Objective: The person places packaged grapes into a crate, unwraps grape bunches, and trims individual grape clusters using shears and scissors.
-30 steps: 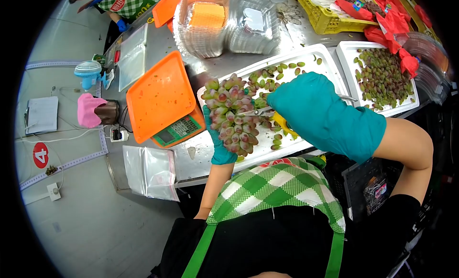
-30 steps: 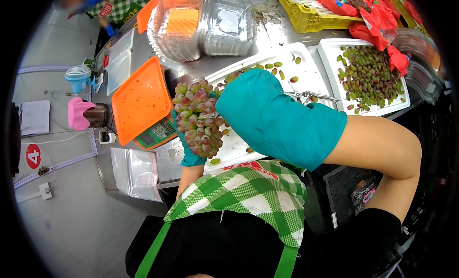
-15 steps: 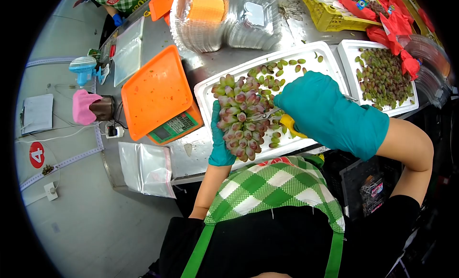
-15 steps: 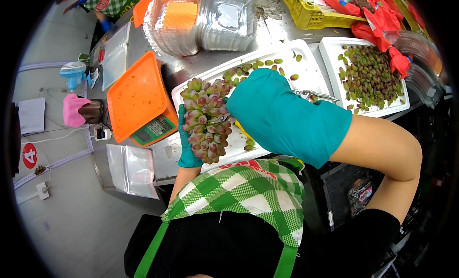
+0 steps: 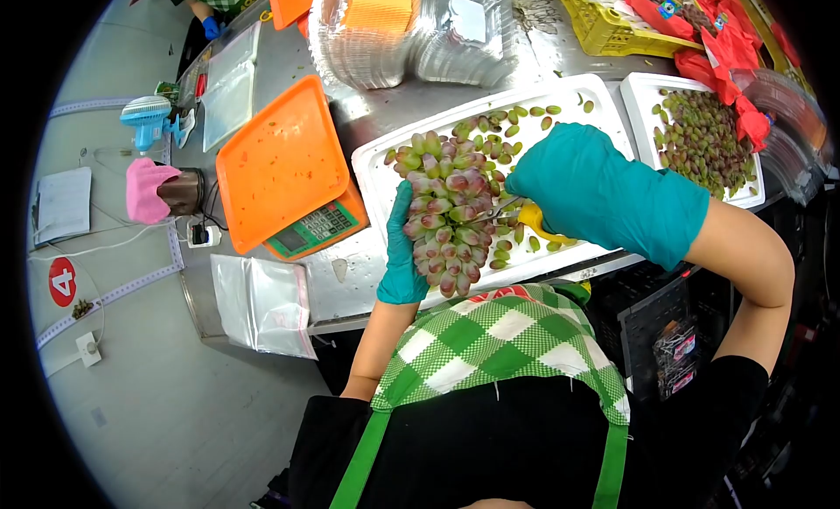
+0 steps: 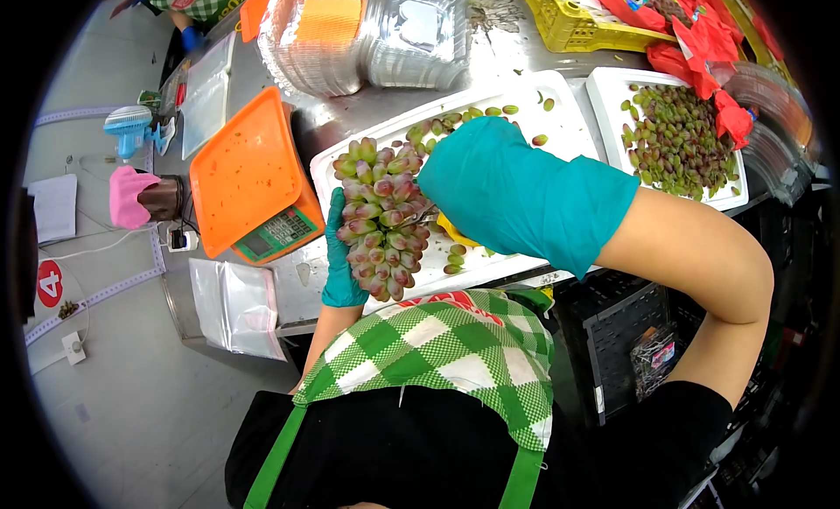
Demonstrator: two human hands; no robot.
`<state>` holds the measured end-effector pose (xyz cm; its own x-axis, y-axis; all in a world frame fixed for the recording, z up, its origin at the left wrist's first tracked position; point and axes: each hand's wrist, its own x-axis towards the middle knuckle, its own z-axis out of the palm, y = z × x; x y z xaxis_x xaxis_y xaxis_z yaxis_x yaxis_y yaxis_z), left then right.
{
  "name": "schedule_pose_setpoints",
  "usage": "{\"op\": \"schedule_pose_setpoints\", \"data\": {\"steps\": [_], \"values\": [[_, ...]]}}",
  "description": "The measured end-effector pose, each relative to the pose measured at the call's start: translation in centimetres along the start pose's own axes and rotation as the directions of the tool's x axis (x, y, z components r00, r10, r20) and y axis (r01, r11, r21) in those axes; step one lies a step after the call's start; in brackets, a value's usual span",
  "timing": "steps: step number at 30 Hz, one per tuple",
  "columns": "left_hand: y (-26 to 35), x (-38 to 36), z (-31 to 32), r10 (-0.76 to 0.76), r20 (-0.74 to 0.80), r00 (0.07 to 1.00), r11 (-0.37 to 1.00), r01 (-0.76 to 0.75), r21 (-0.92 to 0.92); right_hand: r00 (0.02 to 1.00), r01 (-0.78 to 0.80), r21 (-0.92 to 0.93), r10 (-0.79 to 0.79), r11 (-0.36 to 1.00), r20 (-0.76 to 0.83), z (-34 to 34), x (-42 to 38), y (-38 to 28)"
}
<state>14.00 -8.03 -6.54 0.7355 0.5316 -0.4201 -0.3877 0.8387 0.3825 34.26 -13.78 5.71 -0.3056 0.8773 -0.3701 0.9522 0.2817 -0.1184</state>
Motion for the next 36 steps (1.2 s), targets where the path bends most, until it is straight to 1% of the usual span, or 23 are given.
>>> {"op": "schedule_pose_setpoints", "data": {"steps": [3, 6, 7, 9, 10, 12, 13, 16, 18, 21, 24, 27, 30, 31, 33, 34, 36], "values": [[0.0, 0.1, -0.3, -0.012, -0.017, 1.000, 1.000, 0.012, 0.013, 0.966, 0.147, -0.075, -0.159, 0.986, -0.203, 0.8, -0.1, 0.4], [0.1, 0.1, -0.4, -0.050, -0.008, 0.999, 0.999, 0.050, -0.016, 0.964, 0.116, -0.171, -0.152, 0.978, -0.220, 0.5, -0.6, -0.2], [0.1, 0.1, -0.4, -0.064, 0.001, 0.998, 0.997, 0.064, -0.034, 0.967, 0.103, -0.168, -0.138, 0.980, -0.213, 0.4, -0.6, -0.3], [0.1, 0.4, -0.9, -0.058, 0.001, 0.998, 0.998, 0.058, 0.034, 0.973, 0.079, -0.164, -0.112, 0.983, -0.200, 0.4, -0.7, -0.5], [0.1, 0.5, -1.0, -0.054, 0.001, 0.999, 0.996, 0.054, 0.067, 0.966, 0.089, -0.119, -0.114, 0.989, -0.230, 0.5, -0.8, -0.6], [0.2, 0.4, -0.7, -0.046, 0.005, 0.999, 0.998, 0.045, 0.053, 0.950, 0.111, -0.029, -0.114, 0.993, -0.291, 0.8, -0.9, -0.8], [0.2, 0.4, -0.5, -0.042, 0.007, 0.999, 0.998, 0.041, 0.046, 0.952, 0.106, -0.033, -0.111, 0.994, -0.286, 0.8, -1.0, -0.8], [0.5, 0.2, -0.3, -0.060, 0.099, 0.993, 0.998, 0.062, -0.018, 0.955, 0.093, -0.038, -0.100, 0.995, -0.278, 0.6, -1.5, -0.7], [0.5, 0.0, 0.0, -0.018, 0.064, 0.998, 1.000, 0.017, 0.009, 0.957, 0.084, -0.031, -0.089, 0.996, -0.278, 0.5, -1.9, -1.0], [0.4, -0.3, 0.5, 0.060, 0.005, 0.998, 0.994, -0.061, 0.090, 0.990, -0.017, -0.042, 0.011, 0.999, -0.142, 0.4, -2.3, -1.8], [0.3, -0.4, 0.8, 0.107, -0.039, 0.993, 0.984, -0.100, 0.149, 0.968, 0.018, -0.040, -0.028, 0.999, -0.250, 1.0, -2.4, -2.2], [0.2, -0.5, 0.9, 0.125, -0.068, 0.990, 0.977, -0.110, 0.182, 0.951, 0.077, -0.085, -0.099, 0.993, -0.291, 1.0, -2.2, -2.4], [0.1, -0.5, 0.9, 0.136, -0.087, 0.987, 0.975, -0.117, 0.191, 0.961, 0.055, -0.236, -0.115, 0.970, -0.251, 0.7, -1.8, -2.9], [0.0, -0.5, 0.9, 0.138, -0.092, 0.986, 0.975, -0.119, 0.189, 0.957, 0.094, -0.200, -0.144, 0.975, -0.251, 0.6, -1.7, -2.8], [0.2, -0.6, 0.8, 0.104, -0.036, 0.994, 0.986, -0.098, 0.138, 0.947, 0.173, -0.128, -0.201, 0.977, -0.251, 0.4, -1.4, -2.3], [0.3, -0.5, 0.7, 0.088, -0.007, 0.996, 0.990, -0.087, 0.113, 0.940, 0.159, -0.132, -0.191, 0.978, -0.283, 0.6, -1.4, -2.3], [0.3, -0.4, 0.4, 0.098, -0.008, 0.995, 0.991, -0.097, 0.087, 0.922, 0.133, -0.139, -0.174, 0.981, -0.346, 1.0, -1.4, -2.4]]}}
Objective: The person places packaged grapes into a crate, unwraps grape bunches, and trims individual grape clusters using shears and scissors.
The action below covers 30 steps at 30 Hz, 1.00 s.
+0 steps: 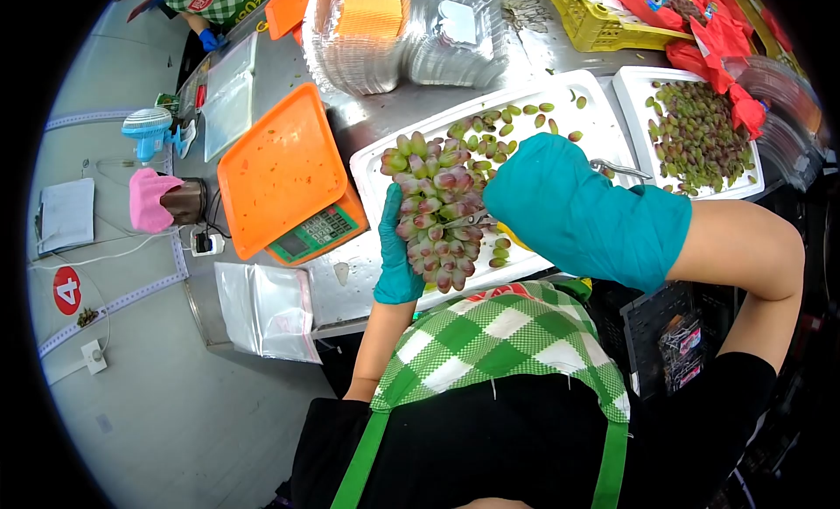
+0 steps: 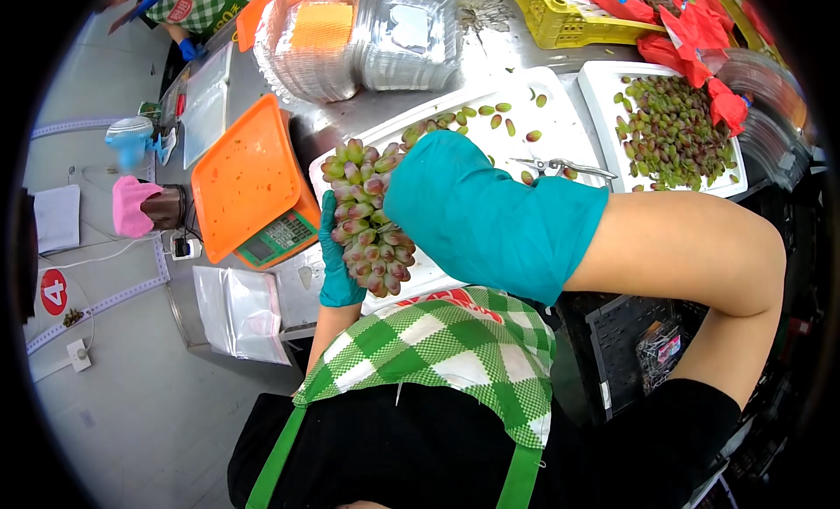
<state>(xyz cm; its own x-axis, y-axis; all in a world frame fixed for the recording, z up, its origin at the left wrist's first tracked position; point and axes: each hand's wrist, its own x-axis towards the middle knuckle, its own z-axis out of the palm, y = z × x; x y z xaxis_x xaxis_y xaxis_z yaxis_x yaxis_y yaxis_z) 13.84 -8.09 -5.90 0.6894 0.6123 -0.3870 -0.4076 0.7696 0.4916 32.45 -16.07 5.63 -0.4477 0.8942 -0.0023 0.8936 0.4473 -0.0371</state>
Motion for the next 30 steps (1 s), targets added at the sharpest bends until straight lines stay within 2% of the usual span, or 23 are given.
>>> {"op": "schedule_pose_setpoints", "data": {"steps": [4, 7, 10, 13, 16, 18, 21, 24, 27, 30], "values": [[0.0, 0.0, 0.1, 0.013, -0.004, 1.000, 1.000, -0.013, 0.010, 1.000, 0.007, 0.037, -0.006, 0.999, -0.013, -0.3, 0.1, 0.0], [0.3, -0.5, 1.8, 0.008, -0.125, 0.992, 0.999, -0.004, 0.033, 1.000, -0.005, 0.037, 0.006, 0.999, -0.028, -0.2, -0.1, -0.1], [0.3, -0.4, 1.7, 0.036, -0.109, 0.993, 0.999, -0.034, 0.023, 0.999, -0.036, 0.070, 0.039, 0.997, -0.035, -0.3, -0.5, 0.0], [0.2, 0.5, -0.4, 0.021, 0.090, 0.996, 0.996, -0.013, -0.083, 0.996, -0.084, 0.078, 0.085, 0.993, -0.004, -0.1, -1.0, 0.0], [0.2, 0.7, -0.8, 0.075, 0.147, 0.986, 0.995, -0.065, -0.074, 0.987, -0.159, 0.132, 0.155, 0.978, 0.037, -0.4, -1.2, 0.2], [0.2, 0.8, -0.9, 0.096, 0.138, 0.986, 0.993, -0.085, -0.083, 0.969, -0.227, 0.102, 0.215, 0.968, 0.117, -0.9, -1.2, 0.0], [0.2, 0.9, -0.9, 0.123, 0.081, 0.989, 0.990, -0.117, -0.077, 0.974, -0.217, 0.155, 0.205, 0.964, 0.095, -0.8, -1.7, 0.1], [0.1, 1.2, -1.6, 0.129, 0.069, 0.989, 0.988, -0.122, -0.098, 0.960, -0.246, 0.242, 0.202, 0.939, 0.194, -0.8, -1.9, 0.1], [0.0, 1.5, -2.9, 0.060, 0.092, 0.994, 0.982, -0.043, -0.185, 0.969, -0.246, 0.250, 0.241, 0.936, 0.051, 0.2, -2.2, -0.4], [0.2, 1.4, -2.5, -0.001, 0.102, 0.995, 0.975, 0.024, -0.223, 0.959, -0.131, 0.138, 0.161, 0.982, -0.235, 0.7, -1.6, -0.2]]}}
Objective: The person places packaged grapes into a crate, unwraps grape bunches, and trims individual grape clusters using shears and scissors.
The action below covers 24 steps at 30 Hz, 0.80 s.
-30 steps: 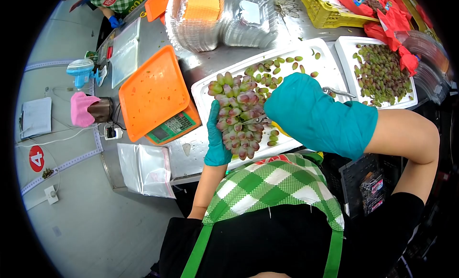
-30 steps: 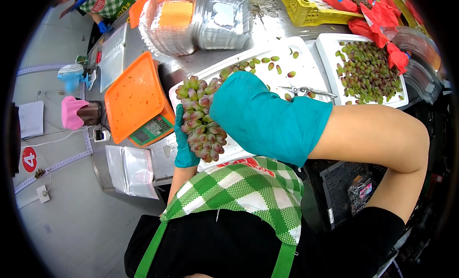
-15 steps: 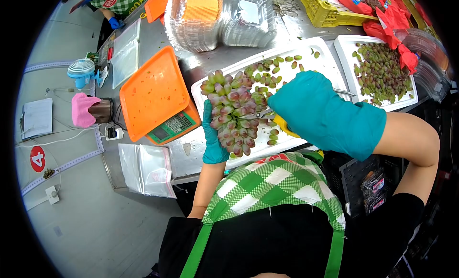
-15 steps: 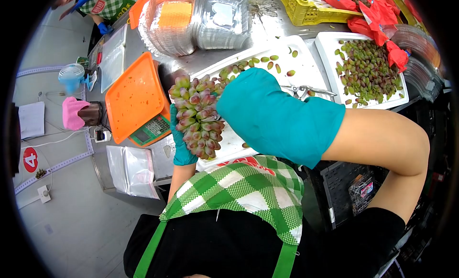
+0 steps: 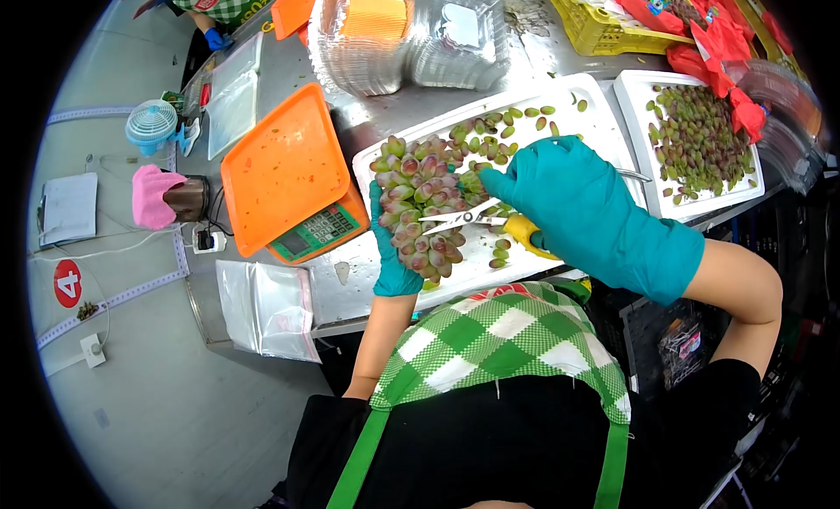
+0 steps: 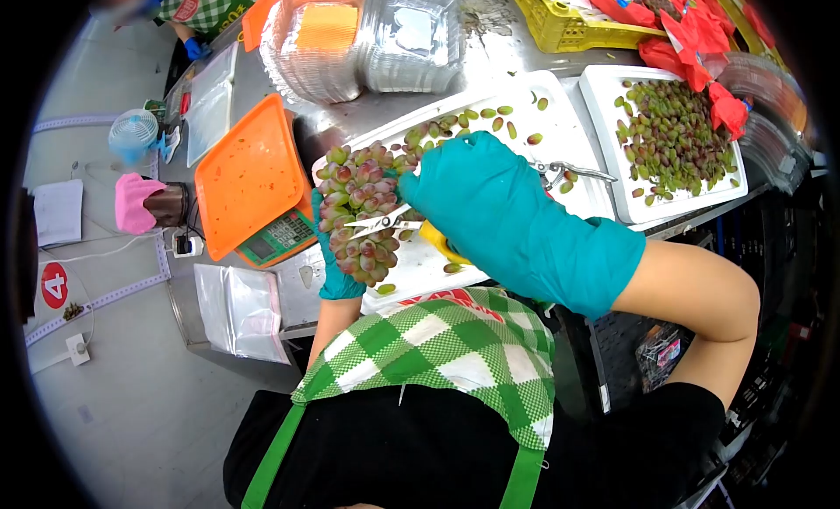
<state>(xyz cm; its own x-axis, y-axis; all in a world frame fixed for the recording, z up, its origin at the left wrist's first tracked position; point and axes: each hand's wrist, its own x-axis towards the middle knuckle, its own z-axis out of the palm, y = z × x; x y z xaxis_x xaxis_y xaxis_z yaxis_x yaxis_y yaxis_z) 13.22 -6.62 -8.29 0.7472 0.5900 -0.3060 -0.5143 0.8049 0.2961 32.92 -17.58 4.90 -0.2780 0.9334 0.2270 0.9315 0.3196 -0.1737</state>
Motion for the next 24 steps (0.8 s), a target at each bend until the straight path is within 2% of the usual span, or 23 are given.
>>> {"op": "schedule_pose_setpoints", "data": {"steps": [1, 3, 4, 5, 6, 9, 10, 12, 13, 15, 16, 17, 20, 21, 24], "values": [[-0.1, -0.1, 0.4, -0.013, -0.004, 1.000, 1.000, 0.013, -0.003, 1.000, -0.008, -0.118, 0.009, 0.993, 0.013, 0.6, 0.1, 0.2], [-0.5, -0.3, 1.0, 0.043, -0.015, 0.999, 0.981, -0.040, 0.189, 0.999, -0.021, -0.346, 0.035, 0.938, 0.035, 1.6, 0.1, 0.5], [-0.6, -0.4, 1.1, 0.071, -0.016, 0.997, 0.957, -0.063, 0.284, 1.000, -0.010, -0.366, 0.020, 0.931, 0.023, 1.6, 0.2, 0.5], [-0.6, -0.4, 1.1, 0.062, 0.030, 0.998, 0.951, -0.068, 0.302, 1.000, -0.001, -0.386, 0.006, 0.923, 0.011, 1.5, 0.2, 0.5], [-0.5, -0.4, 0.7, -0.011, 0.079, 0.997, 0.986, -0.002, 0.166, 1.000, 0.006, -0.406, -0.006, 0.914, 0.000, 1.3, 0.2, 0.5], [-0.3, -0.2, -0.2, -0.208, 0.314, 0.926, 0.955, 0.262, -0.141, 0.996, -0.070, 0.000, 0.070, 0.998, 0.063, 0.4, 0.2, 0.4], [-0.3, -0.2, 0.1, -0.269, 0.425, 0.865, 0.916, 0.366, -0.166, 0.996, -0.062, 0.145, 0.053, 0.987, 0.070, 0.5, 0.3, 0.4], [-0.5, -0.1, -0.8, -0.316, 0.418, 0.852, 0.901, 0.408, -0.149, 0.997, -0.047, 0.421, 0.016, 0.906, 0.076, 1.2, 0.6, 0.5], [-0.6, 0.0, -1.0, -0.340, 0.414, 0.844, 0.893, 0.428, -0.140, 1.000, -0.003, 0.521, -0.014, 0.853, 0.028, 1.7, 1.0, 0.4], [-1.5, -0.3, -0.7, -0.214, 0.111, 0.970, 0.973, 0.221, -0.058, 0.997, 0.069, 0.541, -0.084, 0.838, 0.003, 2.9, 1.4, 0.0], [-1.8, -0.2, 0.0, -0.158, 0.040, 0.987, 0.987, 0.160, -0.025, 0.993, 0.105, 0.550, -0.118, 0.829, -0.012, 3.3, 1.7, -0.1], [-2.0, -0.2, 0.8, -0.102, -0.032, 0.994, 0.995, 0.102, 0.017, 0.979, 0.203, 0.529, -0.181, 0.824, -0.094, 3.4, 2.3, -0.2], [-2.1, -0.1, 3.1, -0.053, -0.040, 0.998, 0.997, 0.055, 0.049, 0.969, 0.233, 0.500, -0.245, 0.834, -0.044, 4.4, 2.7, -0.1], [-2.1, 0.1, 2.7, -0.046, -0.059, 0.997, 0.996, 0.050, 0.071, 0.968, 0.196, 0.480, -0.246, 0.855, 0.043, 3.8, 2.8, -0.2], [-2.1, 0.3, 2.2, -0.056, -0.089, 0.994, 0.992, 0.065, 0.107, 0.976, 0.183, 0.427, -0.216, 0.886, 0.029, 3.9, 2.8, -0.3]]}}
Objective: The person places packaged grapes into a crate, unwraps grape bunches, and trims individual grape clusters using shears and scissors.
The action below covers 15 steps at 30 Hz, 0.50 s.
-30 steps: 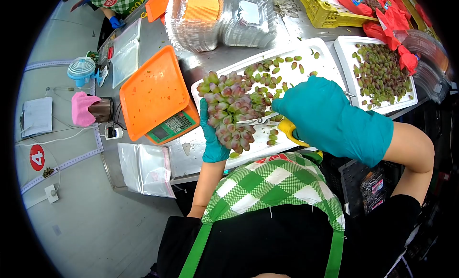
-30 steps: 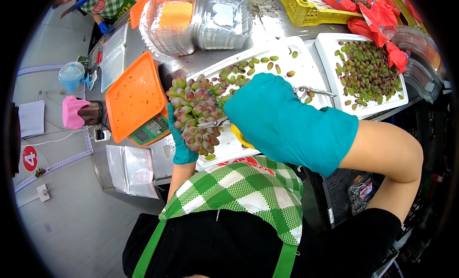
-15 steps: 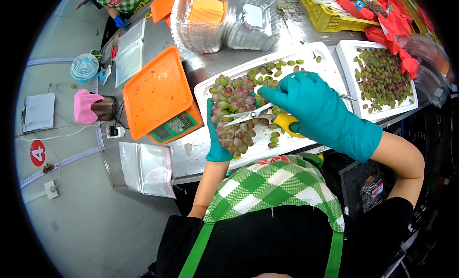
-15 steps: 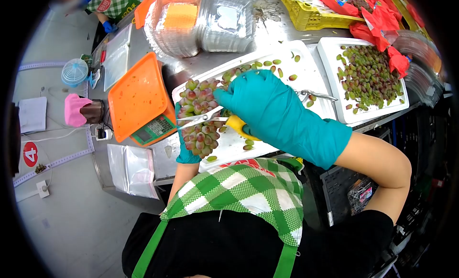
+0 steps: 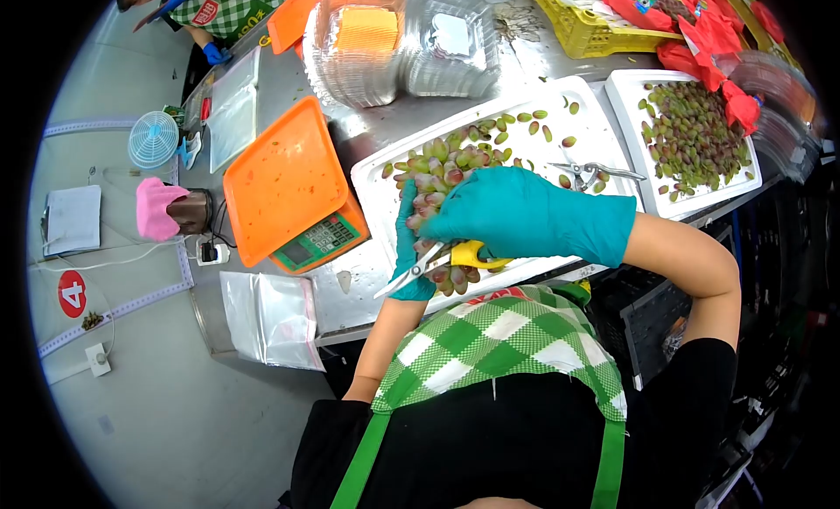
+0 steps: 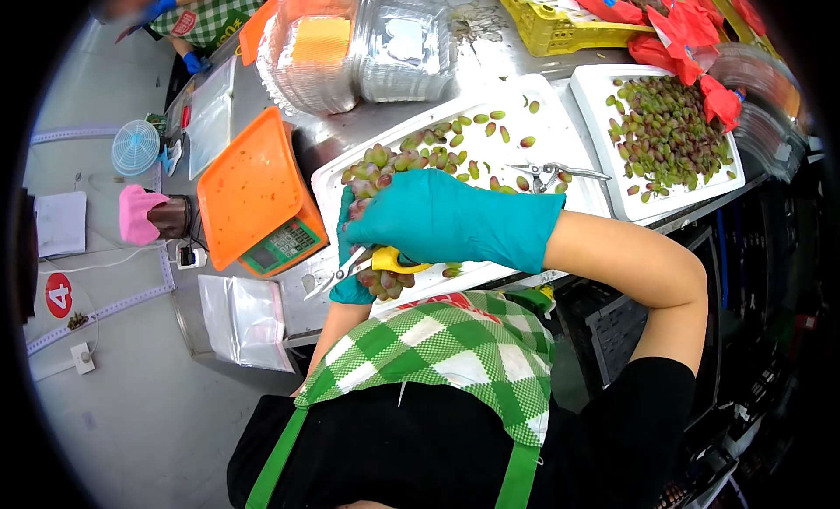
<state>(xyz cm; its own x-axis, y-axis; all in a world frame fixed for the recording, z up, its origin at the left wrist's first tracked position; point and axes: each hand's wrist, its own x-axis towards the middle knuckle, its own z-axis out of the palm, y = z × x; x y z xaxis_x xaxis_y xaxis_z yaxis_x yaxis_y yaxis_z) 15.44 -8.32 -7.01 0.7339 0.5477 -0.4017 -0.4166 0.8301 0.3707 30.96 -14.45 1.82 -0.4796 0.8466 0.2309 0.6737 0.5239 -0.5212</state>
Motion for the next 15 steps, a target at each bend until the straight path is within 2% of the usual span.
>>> {"op": "schedule_pose_setpoints", "data": {"steps": [2, 5, 7, 8, 10, 12, 13, 14, 15], "values": [[-0.1, -0.2, -0.1, -0.048, 0.020, 0.999, 0.999, 0.048, -0.001, 0.999, -0.019, -0.012, 0.020, 1.000, 0.026, 0.2, 0.0, 0.1], [-1.2, 0.0, -1.6, 0.174, -0.064, 0.983, 0.959, -0.154, 0.240, 0.997, -0.079, -0.019, 0.079, 0.997, 0.006, 0.5, 0.0, -0.1], [-1.1, 1.5, -4.8, 0.069, 0.134, 0.989, 0.996, -0.076, 0.051, 0.985, -0.166, 0.011, 0.166, 0.986, -0.033, 1.2, 0.0, 0.0], [-1.1, 1.7, -5.8, 0.049, 0.132, 0.990, 0.999, -0.051, 0.013, 0.972, -0.226, 0.041, 0.228, 0.973, -0.053, 1.8, 0.0, 0.1], [-0.4, 1.4, -3.8, 0.010, 0.129, 0.992, 0.998, -0.002, -0.063, 0.938, -0.338, 0.092, 0.343, 0.937, -0.054, 2.0, 0.2, 0.2], [-0.4, 1.6, -0.8, 0.090, 0.202, 0.975, 0.986, -0.058, -0.157, 0.892, -0.446, 0.127, 0.451, 0.886, -0.015, 1.0, 0.5, 0.0], [-0.2, 0.9, 0.0, 0.089, 0.108, 0.990, 0.994, -0.095, 0.051, 0.854, -0.490, 0.268, 0.518, 0.830, -0.044, 0.6, 0.6, -0.1], [0.1, 0.8, 0.2, 0.131, 0.084, 0.988, 0.989, -0.136, 0.051, 0.844, -0.446, 0.377, 0.522, 0.811, -0.124, 0.7, 0.6, 0.2], [0.4, 0.7, -0.2, 0.093, 0.080, 0.992, 0.995, -0.096, 0.036, 0.823, -0.391, 0.479, 0.531, 0.786, -0.201, 0.7, 0.4, 0.6]]}}
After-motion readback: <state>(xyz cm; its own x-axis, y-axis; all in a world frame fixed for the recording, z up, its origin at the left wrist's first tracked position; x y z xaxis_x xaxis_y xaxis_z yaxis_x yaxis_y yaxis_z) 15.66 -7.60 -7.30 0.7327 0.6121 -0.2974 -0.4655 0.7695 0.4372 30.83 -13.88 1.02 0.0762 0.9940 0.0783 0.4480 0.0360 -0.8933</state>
